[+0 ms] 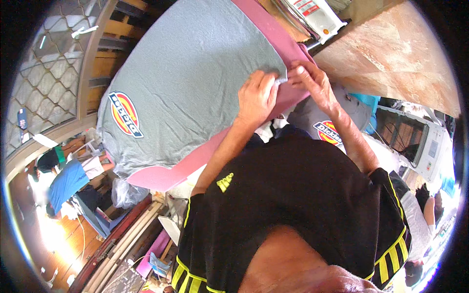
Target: The person irons a grey t-shirt on a pink ironing board. They use a white steam iron to smooth the front and back of the shirt, frequently adjusting the fabric with their hands. The person flips the shirt over to iron the other side and finishes by folding the garment.
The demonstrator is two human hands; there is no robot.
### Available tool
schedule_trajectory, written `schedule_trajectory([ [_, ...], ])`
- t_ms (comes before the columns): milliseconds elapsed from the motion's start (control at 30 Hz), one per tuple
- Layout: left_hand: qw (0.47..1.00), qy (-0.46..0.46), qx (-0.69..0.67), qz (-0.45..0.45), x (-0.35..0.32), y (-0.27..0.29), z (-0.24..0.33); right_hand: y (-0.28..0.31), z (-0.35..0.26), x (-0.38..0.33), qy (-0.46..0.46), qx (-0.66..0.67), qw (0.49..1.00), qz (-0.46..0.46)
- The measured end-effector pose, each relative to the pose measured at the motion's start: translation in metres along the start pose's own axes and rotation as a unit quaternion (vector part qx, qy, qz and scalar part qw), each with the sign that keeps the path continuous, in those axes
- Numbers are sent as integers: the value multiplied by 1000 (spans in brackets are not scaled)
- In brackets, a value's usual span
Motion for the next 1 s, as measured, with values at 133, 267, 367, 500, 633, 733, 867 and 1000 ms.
schedule_trajectory([
  [133,997,-44,-32,52,1,15,10,-39,-21,53,-194,196,957,-94],
  [267,996,-65,-12,62,-8,9,7,-82,-67,152,-173,146,969,-99],
  [367,997,-51,-28,57,-7,2,11,-93,-76,253,-80,201,965,-152],
  [500,996,-23,-45,72,-16,-19,12,-101,-83,365,-39,-180,975,-122],
  [633,997,-17,-46,61,-13,-30,16,-81,-55,446,188,-407,891,69],
  [733,997,-14,-44,62,-12,-35,16,-69,-58,436,477,-725,495,34],
  [867,999,8,-7,50,-20,-39,12,-115,-113,347,222,-379,897,46],
  [1000,999,-6,32,-1,-19,-42,14,-103,-118,306,355,-515,766,148],
])
Point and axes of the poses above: each hand's wrist, its own x-axis towards the middle knuckle, its own y-axis out of the back of the hand, z = x × y, the point moved 2 cm from there along x, towards the middle knuckle, and after that the axes turned 2 degrees about -y, right-handed, at the moved point
